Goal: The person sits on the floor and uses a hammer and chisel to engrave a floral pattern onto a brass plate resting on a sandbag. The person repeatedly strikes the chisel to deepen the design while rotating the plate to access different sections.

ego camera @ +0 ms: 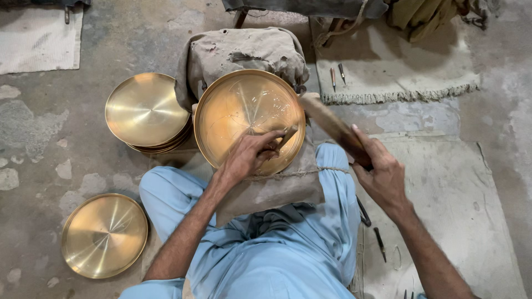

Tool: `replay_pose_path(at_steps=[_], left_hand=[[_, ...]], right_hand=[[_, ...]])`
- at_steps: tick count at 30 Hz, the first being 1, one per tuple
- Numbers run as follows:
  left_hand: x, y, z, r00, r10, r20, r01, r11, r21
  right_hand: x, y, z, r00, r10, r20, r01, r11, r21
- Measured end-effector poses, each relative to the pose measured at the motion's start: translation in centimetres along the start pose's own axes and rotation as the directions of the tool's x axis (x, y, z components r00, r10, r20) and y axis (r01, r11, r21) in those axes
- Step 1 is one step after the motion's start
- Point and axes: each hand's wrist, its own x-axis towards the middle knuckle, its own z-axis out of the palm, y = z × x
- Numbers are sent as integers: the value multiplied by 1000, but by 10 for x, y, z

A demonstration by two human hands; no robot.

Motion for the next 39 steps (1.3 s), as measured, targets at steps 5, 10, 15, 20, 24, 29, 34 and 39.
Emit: replay_pose_path(at_steps=[5, 10, 15, 20, 24, 29, 34, 39], left_hand=[[1, -3, -1, 999, 20, 30, -21, 999, 26], [1, -2, -3, 998, 13, 64, -15, 999, 31], [2, -8, -3, 995, 66, 80, -70, 997, 43], [3, -15, -1, 990, 94, 106, -100, 994, 47], [3, -17, -1, 988, 90, 125, -95, 995, 36], [5, -15, -1, 986, 72, 151, -84, 993, 76], [4, -13, -5, 979, 71, 188, -83, 995, 56], [4, -12, -8, 973, 130, 193, -147, 986, 74]], right_hand=[[-10, 6, 4, 997, 17, 81, -3, 985, -172], [-17, 1, 6, 1000, -11, -2, 11, 998, 55], [-20, -4, 5, 997, 2, -82, 10, 989, 146], [-28, -3, 5, 993, 103, 56, -96, 988, -125], [-36, -2, 12, 990, 138, -15, -125, 937, 325], [-45, -2, 17, 992, 107, -64, -96, 984, 151], [-53, -3, 20, 973, 215, 80, -216, 976, 6], [-59, -6, 28, 973, 197, -115, -133, 900, 416]])
